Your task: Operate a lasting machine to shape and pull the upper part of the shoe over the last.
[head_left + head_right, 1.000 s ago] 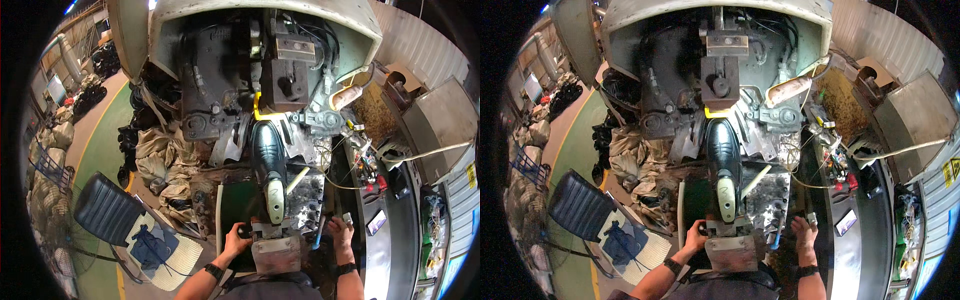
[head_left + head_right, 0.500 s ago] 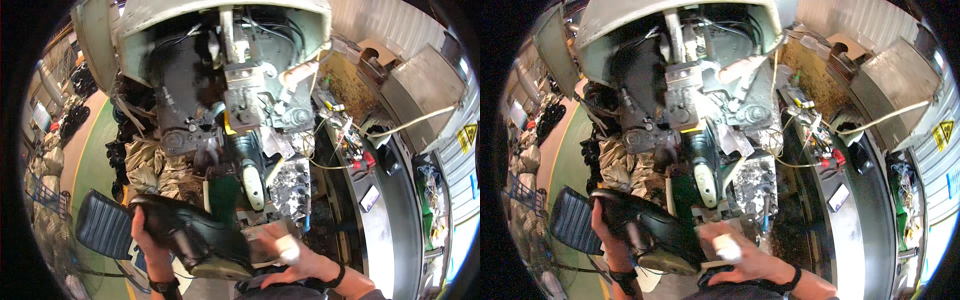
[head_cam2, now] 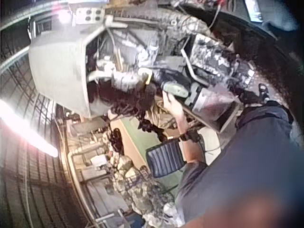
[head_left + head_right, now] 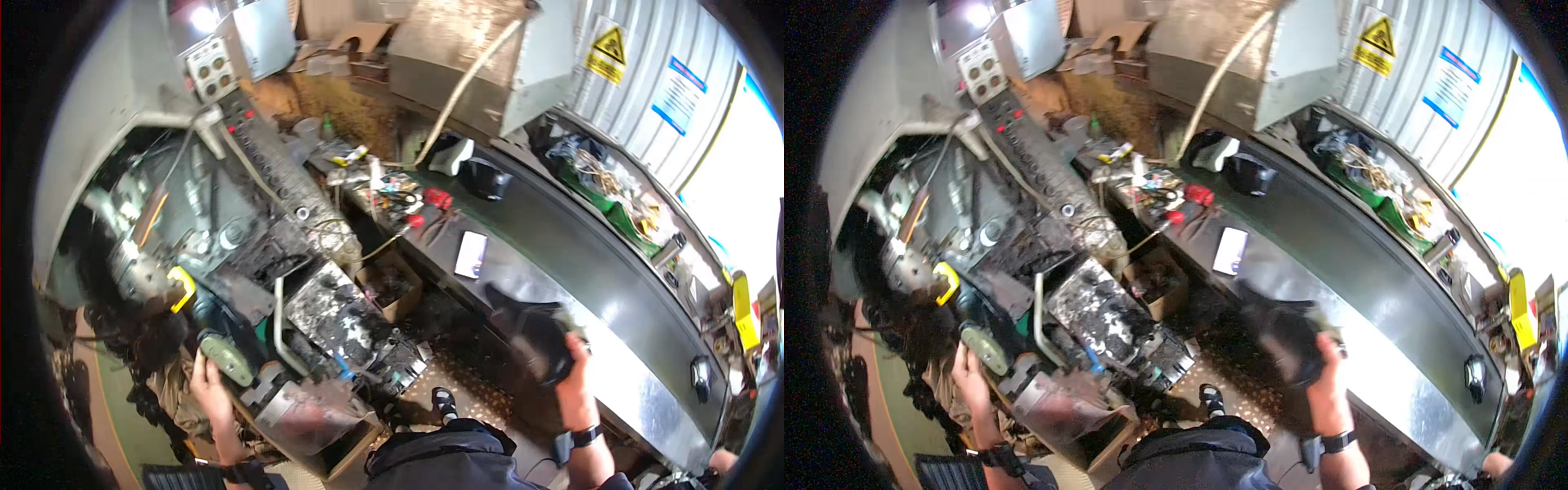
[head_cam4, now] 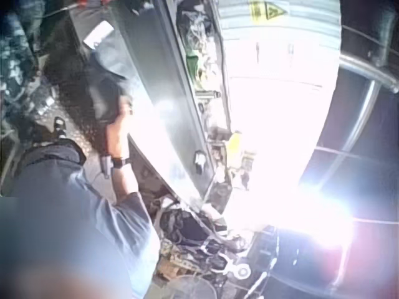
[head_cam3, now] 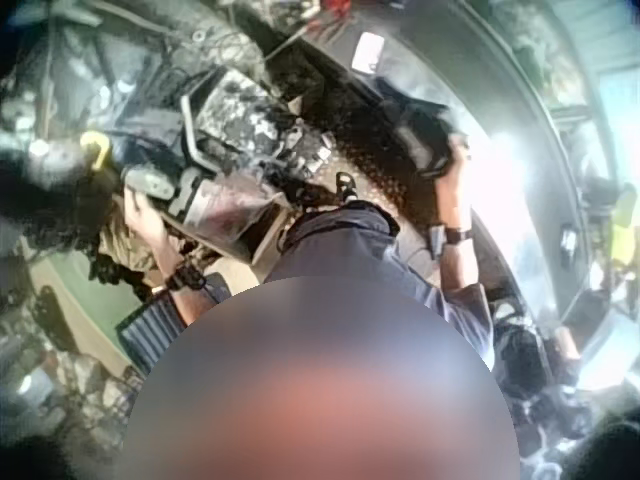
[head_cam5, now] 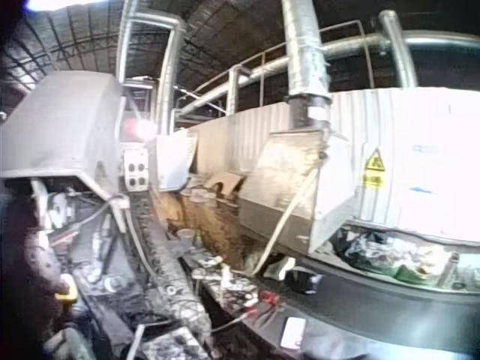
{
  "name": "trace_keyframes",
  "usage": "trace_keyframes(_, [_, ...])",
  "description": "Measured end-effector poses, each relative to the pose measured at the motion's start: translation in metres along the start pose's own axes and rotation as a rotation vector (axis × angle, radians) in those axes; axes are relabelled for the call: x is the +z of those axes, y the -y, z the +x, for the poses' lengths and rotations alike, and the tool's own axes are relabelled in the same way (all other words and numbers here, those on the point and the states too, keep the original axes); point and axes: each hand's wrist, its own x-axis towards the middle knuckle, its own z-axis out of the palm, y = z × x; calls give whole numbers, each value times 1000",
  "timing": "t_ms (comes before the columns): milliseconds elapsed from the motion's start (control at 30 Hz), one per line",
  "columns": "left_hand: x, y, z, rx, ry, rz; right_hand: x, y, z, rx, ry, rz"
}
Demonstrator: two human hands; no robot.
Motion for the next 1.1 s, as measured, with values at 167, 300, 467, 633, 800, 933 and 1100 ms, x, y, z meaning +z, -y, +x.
trace_keyframes(167, [-5, -24, 0, -36, 41, -74, -240, 117, 144, -110, -151, 32])
trace_keyframes(300, [-11, -41, 1, -116, 55, 184, -393, 135, 213, -383, -428, -1436])
trace_keyframes(467, [-14, -47, 5, -82, -1, 197, -340, 37, 282, -100, -293, -145])
trace_keyframes(633, [-17, -46, 14, -90, -9, -106, -88, -62, 244, -31, 104, -311])
trace_keyframes(800, [-27, -48, 14, 21, 8, 258, 130, -101, 94, -72, 671, -599])
trace_keyframes(933, [-32, -49, 13, 281, 102, 324, 234, -142, -37, -97, 1103, -520])
trace_keyframes(1100, [-38, -46, 12, 516, 132, 327, 297, -178, -152, -198, 1380, -547])
